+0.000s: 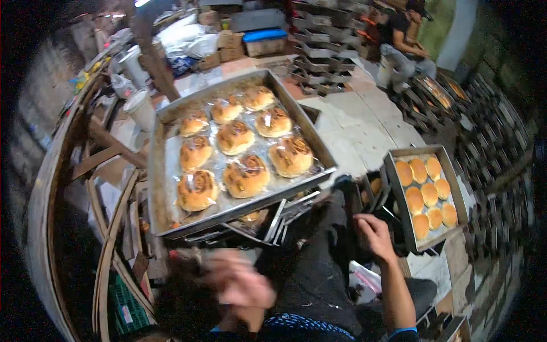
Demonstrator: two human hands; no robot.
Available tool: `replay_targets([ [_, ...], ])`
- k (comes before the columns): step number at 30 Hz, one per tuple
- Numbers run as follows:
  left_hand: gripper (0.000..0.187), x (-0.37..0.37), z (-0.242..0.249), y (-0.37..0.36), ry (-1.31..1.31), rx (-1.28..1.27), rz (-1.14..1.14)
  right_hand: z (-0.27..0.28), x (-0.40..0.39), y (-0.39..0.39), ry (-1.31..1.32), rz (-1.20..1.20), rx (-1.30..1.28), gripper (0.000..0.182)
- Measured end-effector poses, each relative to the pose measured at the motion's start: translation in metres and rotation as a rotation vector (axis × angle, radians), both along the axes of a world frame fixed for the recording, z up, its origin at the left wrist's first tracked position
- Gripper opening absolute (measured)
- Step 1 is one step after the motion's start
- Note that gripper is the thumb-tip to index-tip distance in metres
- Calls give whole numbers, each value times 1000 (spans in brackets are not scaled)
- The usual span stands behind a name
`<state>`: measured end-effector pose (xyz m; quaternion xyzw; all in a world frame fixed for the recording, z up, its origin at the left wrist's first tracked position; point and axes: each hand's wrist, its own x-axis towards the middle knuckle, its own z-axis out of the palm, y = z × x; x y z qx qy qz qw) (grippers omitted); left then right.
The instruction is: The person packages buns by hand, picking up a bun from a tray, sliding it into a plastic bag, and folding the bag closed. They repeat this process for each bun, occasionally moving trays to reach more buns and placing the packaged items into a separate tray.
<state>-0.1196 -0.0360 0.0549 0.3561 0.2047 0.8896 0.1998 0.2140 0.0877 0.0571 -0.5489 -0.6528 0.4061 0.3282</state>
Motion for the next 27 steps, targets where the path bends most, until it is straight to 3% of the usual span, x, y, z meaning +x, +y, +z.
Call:
replay_targets([
  [1, 18, 71, 66, 28, 658, -100, 152, -25, 19, -17, -105, -55, -39, 28],
  [2, 28, 121, 51, 36, 802, -154, -18, -36, 33, -35, -322, -102, -120, 36],
  [3, 30, 171, 31, 38, 769, -321, -434, -55, 50, -55, -330, -163, -145, 36],
  [4, 38, 206, 2, 51, 1111, -400, -543, -81, 67, -77, -443, -132, -277, 43],
  [6, 51, 243, -66, 42, 1607, -607, -513, -114, 99, -120, -629, -60, -544, 59],
  [7, 49, 245, -98, 40, 1667, -692, -760, -109, 109, -138, -446, -102, -551, 61],
  [8, 39, 239, -117, 43, 1672, -577, -951, -111, 118, -159, -323, -171, -495, 54],
  [10, 20, 234, -111, 42, 1574, -386, -876, -100, 123, -184, -189, -230, -203, 40],
  [11, 17, 233, -99, 43, 1615, -373, -931, -80, 117, -187, -89, -262, -65, 23],
  [13, 15, 241, -92, 47, 1694, -342, -1002, -68, 111, -191, -102, -297, 12, 20],
  [16, 15, 263, -101, 47, 1787, -481, -907, -75, 105, -188, -92, -416, 154, 17],
  [18, 19, 272, -103, 48, 1634, -496, -855, -66, 110, -184, -196, -402, -168, 16],
  [19, 19, 274, -94, 48, 1654, -475, -868, -74, 113, -186, -214, -389, -106, 11],
  [20, 22, 277, -78, 46, 1520, -636, -964, -75, 117, -186, -203, -414, -102, 11],
  [21, 25, 279, -70, 46, 1377, -797, -1051, -76, 123, -184, -238, -499, 201, 10],
  [22, 25, 278, -73, 53, 1395, -786, -1064, -77, 130, -181, -279, -575, 502, 10],
  [24, 14, 270, -91, 72, 1511, -386, -1028, -33, 134, -177, -168, -944, 483, 9],
  [25, 14, 264, -104, 78, 1203, -709, -1238, -25, 139, -175, 23, -1013, 414, 8],
  [26, 15, 270, -93, 82, 685, -920, -1391, -18, 140, -172, 215, -1076, 344, 7],
  [27, 15, 272, -80, 84, 435, -1029, -1404, -11, 133, -164, 465, -1058, 325, 9],
])
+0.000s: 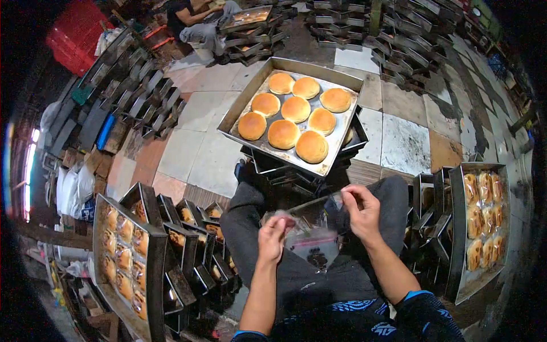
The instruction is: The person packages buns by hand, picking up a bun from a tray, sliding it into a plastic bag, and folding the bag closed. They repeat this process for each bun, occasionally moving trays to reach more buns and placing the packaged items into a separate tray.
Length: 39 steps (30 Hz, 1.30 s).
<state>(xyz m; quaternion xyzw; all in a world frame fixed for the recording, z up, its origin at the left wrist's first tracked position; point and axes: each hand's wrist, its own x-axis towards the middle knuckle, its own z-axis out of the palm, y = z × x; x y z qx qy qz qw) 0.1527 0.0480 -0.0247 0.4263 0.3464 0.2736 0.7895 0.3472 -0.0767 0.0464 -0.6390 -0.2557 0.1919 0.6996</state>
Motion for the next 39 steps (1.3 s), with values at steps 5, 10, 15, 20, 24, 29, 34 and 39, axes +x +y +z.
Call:
replay_targets([
  [5, 17, -8, 8, 33, 105, 31, 321, -6, -43, 25, -313, 36, 12, 5],
  [10, 13, -31, -4, 64, 41, 10, 572, 12, 8, 79, -736, 332, -166, 13],
  [15, 10, -58, -56, 92, -48, 141, 486, -64, 233, 201, -1065, -68, -741, 53],
  [20, 17, -39, -48, 90, -41, 206, 620, -78, 329, 269, -610, -158, -1388, 85],
  [24, 18, -35, -46, 87, 211, 493, 702, -24, 296, 285, -283, -174, -1165, 66],
  [29, 17, -33, -32, 94, 230, 590, 547, -54, 287, 252, -153, -84, -700, 57],
  [34, 20, -20, 3, 94, -138, -88, 627, 3, 182, 148, 599, 352, 49, 49],
  [39, 22, -21, 3, 71, 194, 244, 523, 14, 32, 62, 670, 808, -176, 51],
])
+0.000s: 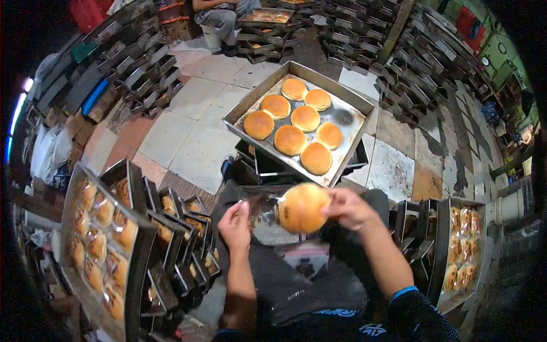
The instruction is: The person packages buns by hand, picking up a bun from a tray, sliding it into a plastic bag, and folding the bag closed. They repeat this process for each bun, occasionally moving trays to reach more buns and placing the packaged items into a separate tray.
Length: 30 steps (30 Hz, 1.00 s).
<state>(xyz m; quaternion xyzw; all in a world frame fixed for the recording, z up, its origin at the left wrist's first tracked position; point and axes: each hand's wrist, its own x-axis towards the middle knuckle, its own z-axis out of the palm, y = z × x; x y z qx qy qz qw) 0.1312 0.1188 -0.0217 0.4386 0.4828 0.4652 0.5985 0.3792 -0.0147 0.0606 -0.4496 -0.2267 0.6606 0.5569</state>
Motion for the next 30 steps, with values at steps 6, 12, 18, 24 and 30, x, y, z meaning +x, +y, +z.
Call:
replay_targets([
  [6, 18, -48, 51, -41, 74, 91, -6, 24, -71, -62, 116, -58, 65, 59],
  [12, 57, -38, 114, -70, -202, 20, 6, 64, -127, -68, -712, -217, 383, 58],
  [18, 70, -30, 155, -90, -997, -59, -275, 84, -165, -59, -1331, -65, 838, 70],
  [24, 79, -52, 163, -128, -786, 281, -228, 98, -168, -66, -1432, -146, 1092, 45],
  [30, 87, -48, 202, -140, -665, 312, -62, 106, -172, -67, -1466, -215, 1206, 43],
])
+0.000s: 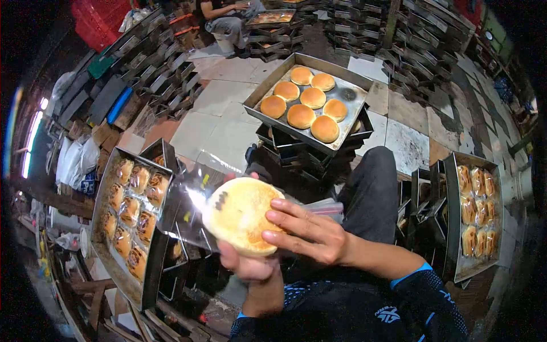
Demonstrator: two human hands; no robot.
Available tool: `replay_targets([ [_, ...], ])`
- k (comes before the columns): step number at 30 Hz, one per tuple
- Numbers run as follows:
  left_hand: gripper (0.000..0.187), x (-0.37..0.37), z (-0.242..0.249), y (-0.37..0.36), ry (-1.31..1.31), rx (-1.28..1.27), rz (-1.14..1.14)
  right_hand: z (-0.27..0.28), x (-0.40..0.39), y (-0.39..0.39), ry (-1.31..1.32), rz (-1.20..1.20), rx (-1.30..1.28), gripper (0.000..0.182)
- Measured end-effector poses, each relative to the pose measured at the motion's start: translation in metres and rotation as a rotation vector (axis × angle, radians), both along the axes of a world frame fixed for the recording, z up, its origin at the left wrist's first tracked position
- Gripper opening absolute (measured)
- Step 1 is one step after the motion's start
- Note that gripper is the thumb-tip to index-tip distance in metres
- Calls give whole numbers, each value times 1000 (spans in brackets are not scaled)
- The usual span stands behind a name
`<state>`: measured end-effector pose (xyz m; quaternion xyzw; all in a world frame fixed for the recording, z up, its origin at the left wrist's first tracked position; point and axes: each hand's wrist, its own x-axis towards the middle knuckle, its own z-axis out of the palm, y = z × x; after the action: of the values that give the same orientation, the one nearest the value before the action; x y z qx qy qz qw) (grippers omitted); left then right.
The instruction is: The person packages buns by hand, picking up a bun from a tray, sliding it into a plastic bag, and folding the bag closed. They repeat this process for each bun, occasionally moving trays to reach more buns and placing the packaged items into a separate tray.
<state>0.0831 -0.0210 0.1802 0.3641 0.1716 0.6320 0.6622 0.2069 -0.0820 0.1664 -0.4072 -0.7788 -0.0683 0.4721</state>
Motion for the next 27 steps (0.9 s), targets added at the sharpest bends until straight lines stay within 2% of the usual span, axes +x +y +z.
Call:
replay_targets([
  [1, 90, 0, 0, -1, -51, 40, -45, 2, 2, 1, -7, -6, 29, 43],
  [2, 90, -1, 8, 1, -65, -93, -15, 4, 3, 2, -4, -10, 27, 43],
  [4, 77, -6, 2, 9, -307, -78, -130, 5, 2, 3, 27, 42, -61, 42],
  [5, 77, -3, -1, 5, -298, -83, -127, 6, 2, 4, 35, -1, -51, 40],
  [7, 91, 5, -2, -6, 125, 89, -102, 3, 5, 8, 54, -23, 11, 39],
  [8, 91, 4, 3, 0, 132, 89, -85, 0, 6, 9, 70, -52, 74, 39],
  [10, 93, 7, 15, 20, -162, -1, -141, -3, 9, 10, 65, -64, 50, 40],
  [11, 91, 10, 13, 31, -262, -22, -210, -5, 12, 12, 41, -70, 16, 40],
  [12, 88, 10, -1, 41, -253, 13, -307, -7, 16, 14, 11, -76, -16, 39],
  [13, 85, 20, -16, 41, -162, -23, -288, -9, 18, 18, 49, -78, -84, 36],
  [14, 82, 33, -31, 36, -71, -58, -265, -13, 21, 22, 53, -123, -205, 43],
  [16, 74, 60, -53, 32, 284, -93, -45, -3, 20, 34, 68, -319, -379, 55],
  [17, 59, 68, -63, 40, 157, -271, -107, -13, 20, 32, 103, -306, -475, 63],
  [18, 54, 64, -67, 50, 18, -382, -234, -21, 20, 26, 105, -302, -474, 63],
  [20, 55, 56, -83, 80, -172, -474, -282, -34, 22, 16, 86, -245, -343, 49],
  [21, 56, 52, -84, 85, -209, -484, -294, -38, 33, 11, 83, -237, -342, 49],
  [22, 57, 51, -80, 86, -82, -497, -172, -41, 45, 6, 86, 37, -657, 39],
  [23, 57, 46, -82, 86, -94, -498, -195, -43, 50, 1, 95, 316, -969, 29],
  [24, 58, 43, -85, 84, -106, -496, -224, -43, 49, 2, 99, 315, -971, 29],
  [26, 57, 52, -84, 71, -161, -499, -237, -36, 50, 16, 460, 144, -682, 14],
  [27, 55, 54, -81, 63, -165, -499, -306, -34, 52, 25, 401, 232, -719, 15],
])
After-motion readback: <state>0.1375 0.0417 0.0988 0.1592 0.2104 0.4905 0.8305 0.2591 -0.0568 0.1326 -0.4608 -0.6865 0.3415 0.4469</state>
